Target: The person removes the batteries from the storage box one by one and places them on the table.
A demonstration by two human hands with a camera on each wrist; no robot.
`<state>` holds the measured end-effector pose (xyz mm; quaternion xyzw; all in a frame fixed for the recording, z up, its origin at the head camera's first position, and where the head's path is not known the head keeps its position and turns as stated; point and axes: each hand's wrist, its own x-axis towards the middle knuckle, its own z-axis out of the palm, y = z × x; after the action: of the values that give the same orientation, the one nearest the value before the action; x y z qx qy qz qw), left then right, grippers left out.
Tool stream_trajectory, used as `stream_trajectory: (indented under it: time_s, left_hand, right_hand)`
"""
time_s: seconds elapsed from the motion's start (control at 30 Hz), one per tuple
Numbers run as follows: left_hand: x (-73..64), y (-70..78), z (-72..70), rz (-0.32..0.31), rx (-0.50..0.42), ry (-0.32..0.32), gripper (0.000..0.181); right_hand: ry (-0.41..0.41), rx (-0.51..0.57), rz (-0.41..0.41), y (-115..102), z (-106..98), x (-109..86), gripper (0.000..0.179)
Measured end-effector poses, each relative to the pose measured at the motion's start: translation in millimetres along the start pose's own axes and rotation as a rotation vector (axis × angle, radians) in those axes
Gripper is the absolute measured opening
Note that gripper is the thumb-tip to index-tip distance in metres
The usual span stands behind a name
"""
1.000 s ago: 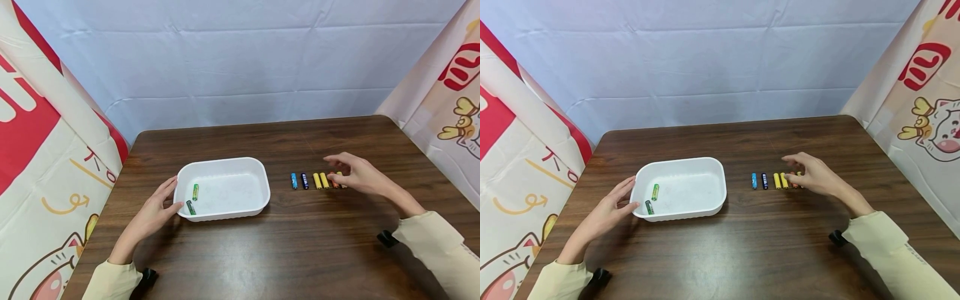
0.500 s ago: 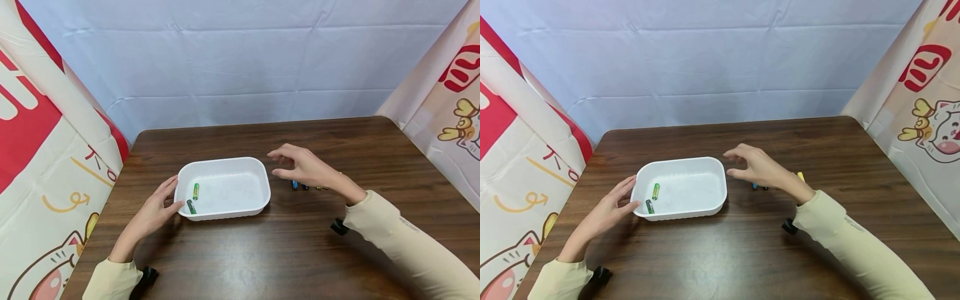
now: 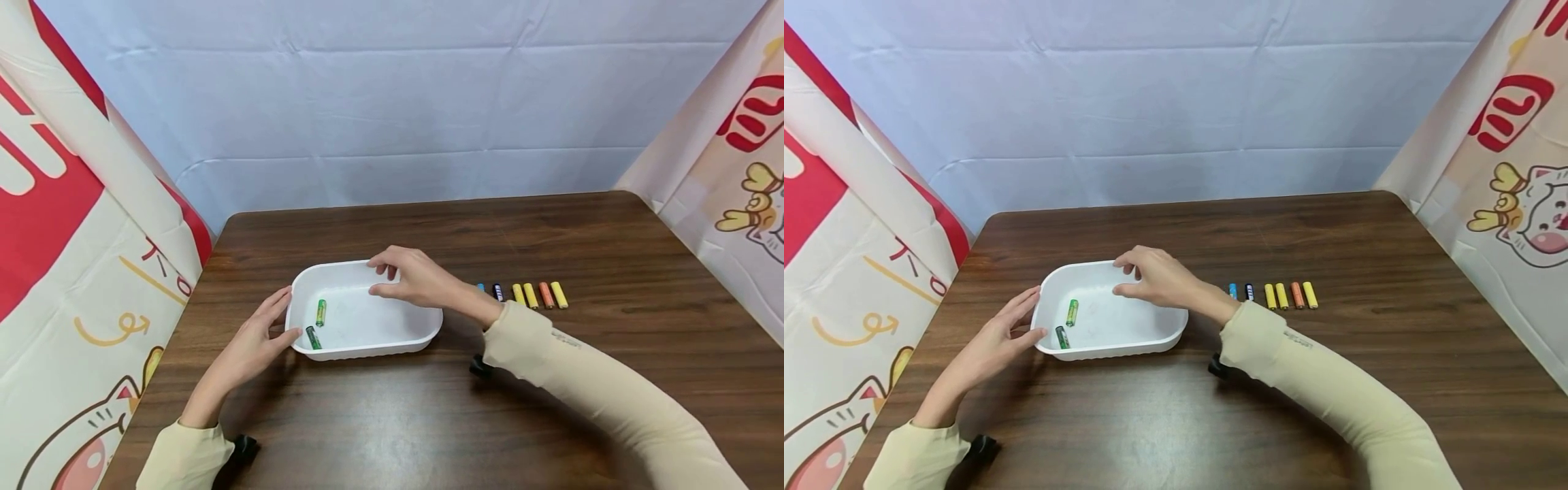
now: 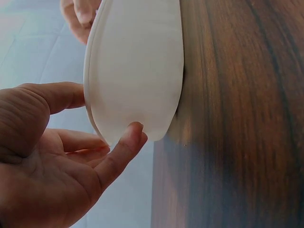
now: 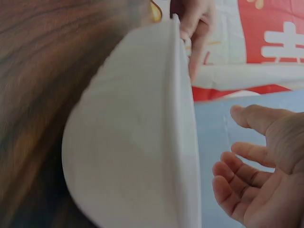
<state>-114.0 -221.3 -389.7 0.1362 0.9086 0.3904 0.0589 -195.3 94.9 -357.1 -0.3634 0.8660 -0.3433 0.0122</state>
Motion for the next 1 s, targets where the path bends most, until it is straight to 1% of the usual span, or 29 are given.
stream_trajectory:
  time_s: [0.2, 0.43, 0.6, 0.8, 0.9, 1.0]
  left_hand:
    - [0.0, 0.8, 0.1, -0.003, -0.007, -0.001, 0.07]
    - [0.2, 0.6, 0.3, 0.002, 0.002, -0.003, 0.07]
    - [-0.2, 0.1, 0.2, 0.008, 0.004, -0.004, 0.07]
    - [-0.7, -1.0, 0.2, 0.026, -0.009, -0.001, 0.07]
    - [-0.6, -2.3, 0.4, 0.036, -0.015, 0.0, 0.069]
    - [-0.1, -3.7, 0.3, 0.043, -0.016, 0.005, 0.068]
  right_hand:
    - [-0.047, -0.018, 0.098, -11, 24, 21.4, 0.047]
    - [-0.077, -0.075, 0.14, -20, 49, 41.3, 0.046]
    - [-0.122, -0.119, 0.209, -27, 68, 48.7, 0.046]
    - [-0.156, -0.126, 0.307, -30, 88, 55.8, 0.052]
    - [-0.157, -0.129, 0.336, -30, 94, 58.1, 0.056]
    - [-0.152, -0.125, 0.347, -29, 98, 59.5, 0.059]
